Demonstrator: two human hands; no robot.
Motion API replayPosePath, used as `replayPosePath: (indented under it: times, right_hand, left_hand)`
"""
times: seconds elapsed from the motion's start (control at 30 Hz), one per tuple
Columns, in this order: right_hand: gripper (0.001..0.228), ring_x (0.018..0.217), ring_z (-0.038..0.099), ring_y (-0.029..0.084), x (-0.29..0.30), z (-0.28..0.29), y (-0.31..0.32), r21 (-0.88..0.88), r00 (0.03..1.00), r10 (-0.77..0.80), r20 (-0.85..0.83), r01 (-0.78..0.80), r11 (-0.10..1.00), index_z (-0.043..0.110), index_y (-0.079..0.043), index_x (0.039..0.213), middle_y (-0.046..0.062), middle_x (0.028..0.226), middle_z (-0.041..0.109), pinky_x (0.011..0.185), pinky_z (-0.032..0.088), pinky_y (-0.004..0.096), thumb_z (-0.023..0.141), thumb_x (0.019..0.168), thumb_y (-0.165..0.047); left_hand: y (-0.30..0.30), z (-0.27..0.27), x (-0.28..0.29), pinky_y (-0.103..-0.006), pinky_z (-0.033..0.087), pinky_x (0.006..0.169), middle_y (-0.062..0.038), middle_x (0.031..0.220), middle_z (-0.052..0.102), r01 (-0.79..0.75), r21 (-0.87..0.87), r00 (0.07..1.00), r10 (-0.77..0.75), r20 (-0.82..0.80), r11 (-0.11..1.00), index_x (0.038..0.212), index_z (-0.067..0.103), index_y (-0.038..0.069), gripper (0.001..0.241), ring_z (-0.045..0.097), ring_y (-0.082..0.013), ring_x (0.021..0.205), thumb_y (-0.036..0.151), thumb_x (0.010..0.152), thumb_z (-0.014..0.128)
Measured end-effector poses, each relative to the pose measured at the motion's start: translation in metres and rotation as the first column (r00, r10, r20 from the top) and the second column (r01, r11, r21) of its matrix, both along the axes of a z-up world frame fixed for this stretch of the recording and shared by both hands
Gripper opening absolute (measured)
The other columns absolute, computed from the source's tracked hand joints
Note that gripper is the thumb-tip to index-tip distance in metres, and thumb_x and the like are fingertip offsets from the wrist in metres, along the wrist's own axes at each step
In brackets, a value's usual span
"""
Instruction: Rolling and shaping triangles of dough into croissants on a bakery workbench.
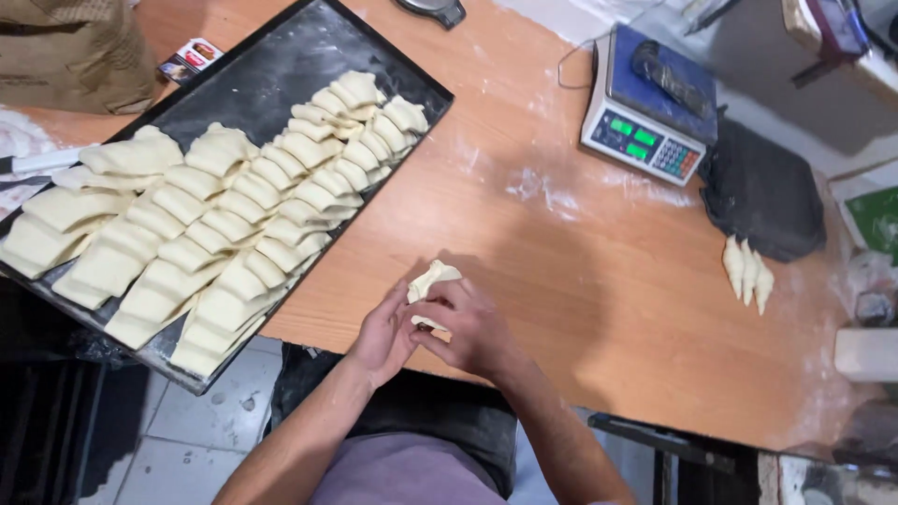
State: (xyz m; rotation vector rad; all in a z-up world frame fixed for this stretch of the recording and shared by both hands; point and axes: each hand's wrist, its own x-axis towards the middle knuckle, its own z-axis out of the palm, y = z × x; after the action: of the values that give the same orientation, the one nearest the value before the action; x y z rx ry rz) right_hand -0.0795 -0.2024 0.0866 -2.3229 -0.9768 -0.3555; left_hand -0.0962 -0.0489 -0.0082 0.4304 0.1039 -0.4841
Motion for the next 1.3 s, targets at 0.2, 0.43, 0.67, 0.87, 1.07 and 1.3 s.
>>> replayPosePath:
  times: [0.2, 0.43, 0.67, 0.87, 1.07, 1.3]
  right_hand:
    - [0.014, 0.096, 0.068, 0.026, -0.012, -0.041, -0.016, 0.07, 0.979, -0.123, -0.162, 0.136, 0.988, 0.073, -0.01, 0.101, 0.01, 0.103, 0.071, 0.081, 0.055, 0.038, 0.074, 0.091, -0.019]
    - [0.011, 0.091, 0.07, 0.02, -0.001, -0.155, -0.058, 0.629, 0.596, 0.219, -0.773, 0.764, 0.143, 0.061, -0.007, 0.11, 0.009, 0.1, 0.071, 0.082, 0.059, 0.035, 0.056, 0.108, -0.018]
    - [0.013, 0.086, 0.071, 0.017, -0.003, -0.137, -0.064, 0.587, 0.538, 0.25, -0.805, 0.784, 0.201, 0.058, -0.012, 0.109, 0.008, 0.098, 0.072, 0.074, 0.059, 0.034, 0.051, 0.105, -0.021]
    - [0.016, 0.083, 0.067, 0.015, 0.016, -0.196, -0.15, 0.617, 0.607, 0.251, -0.754, 0.785, -0.047, 0.06, -0.01, 0.119, 0.006, 0.096, 0.069, 0.071, 0.054, 0.032, 0.054, 0.112, -0.023]
    - [0.042, 0.099, 0.057, 0.01, 0.003, -0.13, -0.123, 0.598, 0.632, 0.126, -0.765, 0.623, 0.505, 0.056, -0.006, 0.139, 0.0, 0.114, 0.064, 0.085, 0.045, 0.031, 0.057, 0.104, -0.028]
    - [0.034, 0.087, 0.063, 0.012, 0.007, -0.158, -0.07, 0.574, 0.467, 0.403, -0.787, 0.315, 0.756, 0.062, -0.001, 0.124, 0.005, 0.102, 0.066, 0.074, 0.053, 0.032, 0.065, 0.103, -0.027]
  left_hand:
    - [-0.021, -0.038, -0.003, -0.0387, 0.057, 0.093, -0.013, 0.126, 0.065, -0.082, 0.149, 0.979, 0.108, -0.174, 0.985, 0.145, 0.052, 0.002, 0.046, 0.065, -0.0212, 0.109, 0.029, 0.11, 0.037]
    - [-0.025, -0.06, 0.009, -0.0472, 0.06, 0.097, -0.008, 0.095, 0.051, -0.133, 0.138, 0.949, 0.167, -0.268, 0.981, 0.119, 0.049, -0.008, 0.041, 0.07, -0.0271, 0.1, 0.031, 0.118, 0.037]
    - [-0.033, -0.053, 0.011, -0.0335, 0.046, 0.074, -0.011, 0.11, 0.07, -0.055, 0.552, 0.995, -0.003, 0.104, 0.832, 0.143, 0.058, 0.001, 0.045, 0.056, -0.0169, 0.089, 0.024, 0.104, 0.055]
    - [0.0, -0.038, 0.02, -0.0281, 0.055, 0.093, -0.006, 0.117, 0.074, 0.147, 0.584, 0.957, -0.264, 0.121, 0.799, 0.133, 0.062, -0.001, 0.044, 0.07, -0.0122, 0.104, 0.006, 0.09, 0.065]
    - [0.008, 0.003, 0.042, -0.0295, 0.052, 0.088, -0.003, 0.11, 0.073, 0.225, 0.748, 0.891, -0.442, 0.101, 0.624, 0.128, 0.066, 0.002, 0.042, 0.066, -0.0123, 0.099, 0.011, 0.088, 0.059]
    - [-0.02, 0.1, 0.041, -0.0448, 0.055, 0.071, -0.018, 0.085, 0.073, -0.395, 0.918, 0.768, -0.564, 0.304, -0.043, 0.099, 0.069, 0.004, 0.043, 0.07, -0.035, 0.081, 0.047, 0.095, 0.065]
